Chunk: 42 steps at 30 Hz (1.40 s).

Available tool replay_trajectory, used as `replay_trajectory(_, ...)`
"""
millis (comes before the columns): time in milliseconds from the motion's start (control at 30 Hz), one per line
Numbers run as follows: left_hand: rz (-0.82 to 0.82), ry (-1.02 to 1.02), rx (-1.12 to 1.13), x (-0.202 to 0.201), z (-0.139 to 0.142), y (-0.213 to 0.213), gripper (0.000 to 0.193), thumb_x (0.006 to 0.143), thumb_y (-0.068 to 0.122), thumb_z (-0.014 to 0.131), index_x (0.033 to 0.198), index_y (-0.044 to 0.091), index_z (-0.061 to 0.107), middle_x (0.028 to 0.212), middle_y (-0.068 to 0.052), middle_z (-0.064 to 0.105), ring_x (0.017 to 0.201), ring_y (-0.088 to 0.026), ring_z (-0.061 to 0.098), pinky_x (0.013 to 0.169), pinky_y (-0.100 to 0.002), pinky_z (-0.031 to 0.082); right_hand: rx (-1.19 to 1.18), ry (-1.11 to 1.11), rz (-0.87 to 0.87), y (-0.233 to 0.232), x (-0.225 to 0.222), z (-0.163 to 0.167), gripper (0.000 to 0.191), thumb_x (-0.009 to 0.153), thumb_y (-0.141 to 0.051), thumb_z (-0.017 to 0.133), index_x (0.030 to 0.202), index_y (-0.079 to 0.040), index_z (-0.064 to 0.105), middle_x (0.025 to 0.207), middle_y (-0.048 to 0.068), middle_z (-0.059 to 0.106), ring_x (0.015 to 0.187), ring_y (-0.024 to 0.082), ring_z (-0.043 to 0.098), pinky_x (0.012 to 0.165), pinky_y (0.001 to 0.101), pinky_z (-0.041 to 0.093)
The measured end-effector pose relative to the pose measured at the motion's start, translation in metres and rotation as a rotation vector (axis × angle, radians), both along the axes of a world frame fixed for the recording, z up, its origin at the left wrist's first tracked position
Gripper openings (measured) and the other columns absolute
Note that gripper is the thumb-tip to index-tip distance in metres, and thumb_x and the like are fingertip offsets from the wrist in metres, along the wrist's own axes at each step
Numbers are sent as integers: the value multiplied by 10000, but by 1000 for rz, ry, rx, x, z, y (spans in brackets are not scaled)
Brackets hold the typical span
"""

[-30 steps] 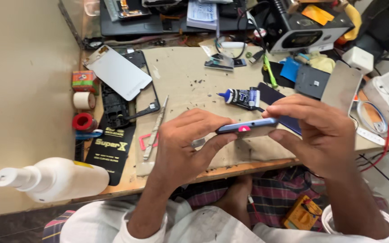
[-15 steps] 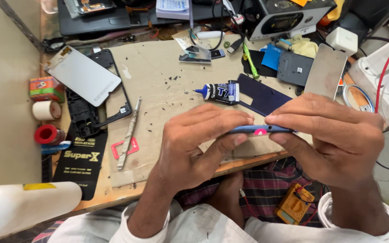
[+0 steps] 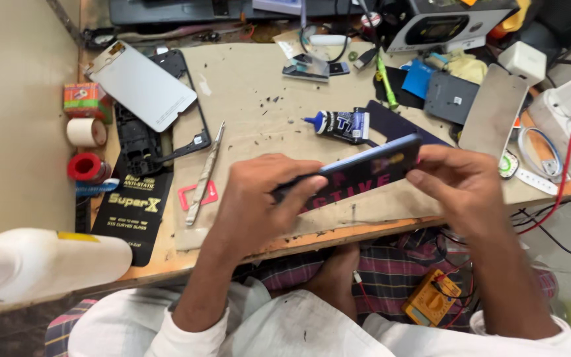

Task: The person works on a disassembled smartphone at a cluttered repair bench. They connect a power cable, inspect the internal components, and use a screwdriver to remove screws from the motherboard area. The person also handles a separate phone back cover and a small black component with screws.

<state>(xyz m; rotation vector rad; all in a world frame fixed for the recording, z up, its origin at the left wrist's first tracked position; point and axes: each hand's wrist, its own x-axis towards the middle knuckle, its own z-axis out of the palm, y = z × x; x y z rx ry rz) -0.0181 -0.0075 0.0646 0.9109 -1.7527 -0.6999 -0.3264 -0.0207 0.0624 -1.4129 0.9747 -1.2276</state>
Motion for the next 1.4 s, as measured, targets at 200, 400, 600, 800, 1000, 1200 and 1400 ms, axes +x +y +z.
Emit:
replay_trajectory(200,-60,-141,-177,-19,0,0,161,875,110,826,1014,62,761,954,-84,780,898,-267,737,824,-394,530,-532,722,60,9,16,54,315,777,-6,802,1079,21,716,1073,151,733,999,239,717,879,313,568)
replay_trajectory(400,-35,61,-35,1,-2,4,303,807,70,861,1078,19,737,1180,-131,756,1120,-253,736,969,-341,587,-585,772,40,15,33,45,159,873,-29,792,1019,12,744,994,121,753,900,236,749,751,294,596)
replay_trajectory(600,-74,98,68,-1,-19,6,241,851,60,862,1069,31,762,1162,-106,779,1103,-209,768,952,-313,621,-604,777,84,15,42,36,193,855,-30,807,1028,26,742,986,140,751,905,237,752,785,308,604)
replay_trajectory(800,-64,67,28,2,-17,7,196,944,74,779,1129,15,749,1225,-123,765,1159,-215,754,992,-302,606,-536,734,40,17,46,31,156,874,-15,803,1019,9,750,990,120,761,907,219,764,777,278,612)
replay_trajectory(1000,248,579,193,2,-19,13,291,1115,229,492,1219,47,693,1181,-95,741,1049,-112,719,914,-250,585,-564,811,87,18,48,42,184,863,-69,803,1026,-6,744,1011,111,760,939,232,756,795,308,606)
replay_trajectory(1200,335,183,179,2,-18,26,162,1048,133,665,1140,34,755,1087,-90,804,889,-133,744,797,-266,596,-578,972,188,12,54,50,267,796,-112,819,1044,-34,757,969,102,772,834,247,734,697,337,574)
replay_trajectory(1400,82,250,37,9,1,37,310,901,54,788,1199,3,720,1135,-103,758,959,-163,712,875,-287,586,-349,638,169,8,39,35,243,833,-31,816,1066,-4,752,926,94,780,743,156,716,662,269,553)
